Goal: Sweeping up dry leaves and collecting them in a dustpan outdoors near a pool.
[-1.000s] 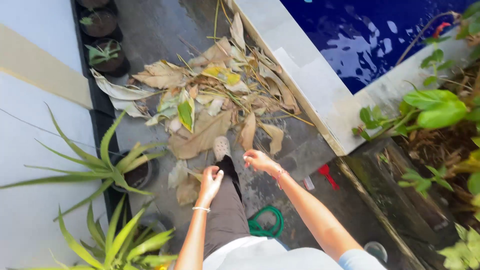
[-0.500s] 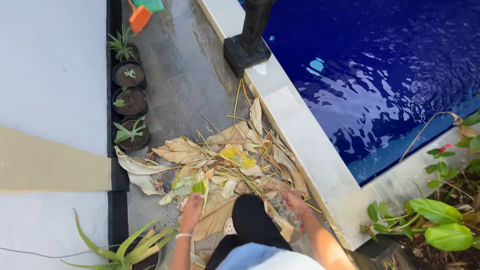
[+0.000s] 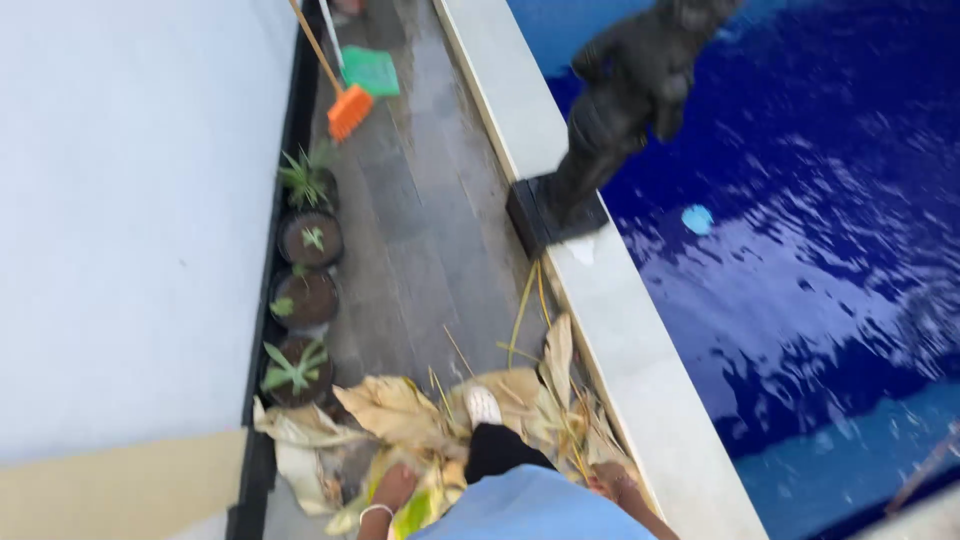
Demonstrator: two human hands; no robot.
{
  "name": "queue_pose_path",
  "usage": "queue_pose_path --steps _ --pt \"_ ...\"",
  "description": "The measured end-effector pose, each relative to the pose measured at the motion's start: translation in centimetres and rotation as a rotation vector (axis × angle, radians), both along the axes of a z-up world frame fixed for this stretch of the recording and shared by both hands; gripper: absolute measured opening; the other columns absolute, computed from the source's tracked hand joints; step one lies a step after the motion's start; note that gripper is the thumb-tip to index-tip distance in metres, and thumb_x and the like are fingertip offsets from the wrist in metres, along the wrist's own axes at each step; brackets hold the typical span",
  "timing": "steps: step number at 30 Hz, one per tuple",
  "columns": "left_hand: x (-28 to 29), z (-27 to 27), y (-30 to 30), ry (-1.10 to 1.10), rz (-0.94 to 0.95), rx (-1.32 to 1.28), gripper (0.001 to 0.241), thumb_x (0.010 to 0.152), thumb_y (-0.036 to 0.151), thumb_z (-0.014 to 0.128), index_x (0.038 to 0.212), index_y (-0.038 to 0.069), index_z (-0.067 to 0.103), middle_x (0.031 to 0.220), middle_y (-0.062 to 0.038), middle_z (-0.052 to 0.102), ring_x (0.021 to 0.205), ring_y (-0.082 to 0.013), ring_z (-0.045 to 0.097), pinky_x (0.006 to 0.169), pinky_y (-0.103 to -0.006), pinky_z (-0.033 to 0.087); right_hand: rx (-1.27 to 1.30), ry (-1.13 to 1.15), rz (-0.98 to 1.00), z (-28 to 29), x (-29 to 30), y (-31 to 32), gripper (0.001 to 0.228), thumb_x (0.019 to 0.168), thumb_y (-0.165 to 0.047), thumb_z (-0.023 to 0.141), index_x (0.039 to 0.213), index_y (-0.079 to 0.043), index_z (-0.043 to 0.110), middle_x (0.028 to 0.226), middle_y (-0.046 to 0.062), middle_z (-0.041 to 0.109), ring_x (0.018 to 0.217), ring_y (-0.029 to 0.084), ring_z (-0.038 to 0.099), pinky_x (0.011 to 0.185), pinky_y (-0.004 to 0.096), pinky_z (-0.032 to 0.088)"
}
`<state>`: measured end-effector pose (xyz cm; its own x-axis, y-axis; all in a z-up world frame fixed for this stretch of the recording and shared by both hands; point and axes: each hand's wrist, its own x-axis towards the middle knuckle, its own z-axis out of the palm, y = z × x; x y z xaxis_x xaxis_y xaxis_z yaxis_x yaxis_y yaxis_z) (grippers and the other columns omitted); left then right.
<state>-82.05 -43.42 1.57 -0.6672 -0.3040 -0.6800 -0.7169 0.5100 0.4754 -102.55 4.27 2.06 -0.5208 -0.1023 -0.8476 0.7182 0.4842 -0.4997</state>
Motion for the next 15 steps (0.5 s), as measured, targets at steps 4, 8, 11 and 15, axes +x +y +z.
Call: queue_pose_path --steps 4,8,11,15 --pt "-6.3 1.2 -12.6 -0.152 -0.148 -0.058 0.032 0.097 0.040 0.061 0.095 0.009 0.071 0.096 -0.016 0.075 0.091 -0.0278 0.072 0.083 -0.0372 0.052 -0.210 -0.052 -0.142 4.3 -19.4 -17.5 0.027 0.095 -0.035 0.064 0.111 -0.014 0.059 0.091 0.007 0.068 0.062 0.019 0.065 0.063 0.042 0.059" --pt "-18.1 3.7 -23.3 0.508 1.048 0.247 0.030 0.099 0.030 0.061 0.113 0.004 0.062 0.097 -0.010 0.073 0.079 -0.0233 0.072 0.061 -0.0330 0.051 -0.296 -0.003 -0.140 9.0 -37.3 -32.5 0.033 0.096 -0.038 0.064 0.122 -0.019 0.058 0.098 0.005 0.071 0.065 0.018 0.066 0.069 0.041 0.061" --pt "-22.5 4.8 -28.1 0.511 1.132 0.279 0.034 0.101 0.032 0.059 0.119 0.004 0.062 0.099 -0.006 0.073 0.082 -0.0172 0.070 0.059 -0.0283 0.045 -0.298 0.062 -0.038 10.7 -44.4 -41.3 0.031 0.096 -0.038 0.063 0.121 -0.020 0.060 0.096 0.003 0.073 0.063 0.015 0.063 0.069 0.038 0.059" --pt "-28.8 -1.4 -35.6 0.199 1.389 0.542 0.040 0.103 0.042 0.055 0.123 0.008 0.055 0.096 -0.006 0.067 0.080 -0.0233 0.066 0.055 -0.0371 0.039 -0.281 0.114 0.030 6.8 -52.4 -50.8 0.031 0.096 -0.040 0.063 0.120 -0.020 0.063 0.097 0.003 0.074 0.070 0.013 0.068 0.072 0.037 0.061"
